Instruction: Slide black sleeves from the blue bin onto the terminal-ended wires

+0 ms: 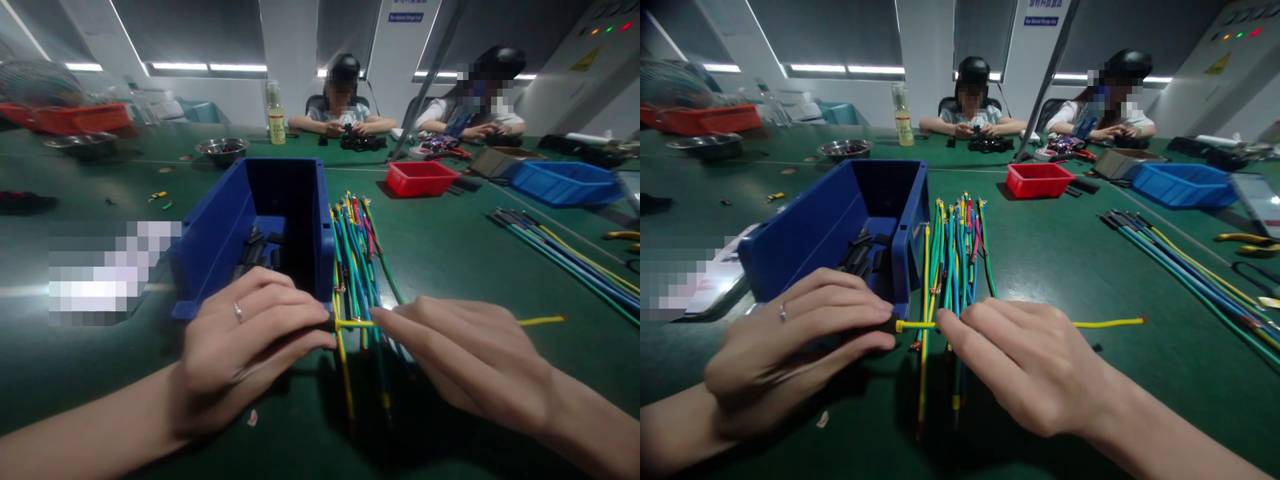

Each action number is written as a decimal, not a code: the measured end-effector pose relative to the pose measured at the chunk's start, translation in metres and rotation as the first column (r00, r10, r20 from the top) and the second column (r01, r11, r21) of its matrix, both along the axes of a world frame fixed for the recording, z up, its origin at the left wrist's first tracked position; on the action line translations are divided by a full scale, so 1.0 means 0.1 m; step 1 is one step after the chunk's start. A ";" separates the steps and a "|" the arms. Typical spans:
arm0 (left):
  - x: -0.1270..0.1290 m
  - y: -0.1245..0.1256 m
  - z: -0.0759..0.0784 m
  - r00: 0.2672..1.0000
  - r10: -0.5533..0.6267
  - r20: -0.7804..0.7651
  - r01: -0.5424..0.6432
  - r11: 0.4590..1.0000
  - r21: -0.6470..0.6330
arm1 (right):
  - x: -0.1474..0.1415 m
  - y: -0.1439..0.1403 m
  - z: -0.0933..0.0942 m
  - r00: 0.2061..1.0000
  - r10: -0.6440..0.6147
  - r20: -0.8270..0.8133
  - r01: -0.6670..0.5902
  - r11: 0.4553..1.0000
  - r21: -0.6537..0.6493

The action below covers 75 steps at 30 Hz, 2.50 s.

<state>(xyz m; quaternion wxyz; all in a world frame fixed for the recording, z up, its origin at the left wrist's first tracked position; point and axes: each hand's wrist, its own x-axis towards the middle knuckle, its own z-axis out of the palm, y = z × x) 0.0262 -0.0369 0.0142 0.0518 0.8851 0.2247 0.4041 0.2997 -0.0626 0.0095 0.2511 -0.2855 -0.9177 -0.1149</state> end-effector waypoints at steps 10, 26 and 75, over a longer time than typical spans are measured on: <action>-0.01 0.02 -0.01 0.987 0.159 0.021 -0.156 0.984 -0.081 | 0.03 0.02 0.04 0.997 -0.079 0.009 0.078 0.993 0.093; 0.03 0.04 -0.03 0.997 0.028 0.073 -0.026 0.999 -0.035 | -0.02 0.04 0.02 0.999 0.004 -0.044 0.003 0.988 0.157; 0.06 0.01 -0.03 0.991 0.132 0.015 -0.131 0.988 -0.077 | -0.04 0.07 -0.02 0.989 -0.104 -0.109 0.117 0.985 0.128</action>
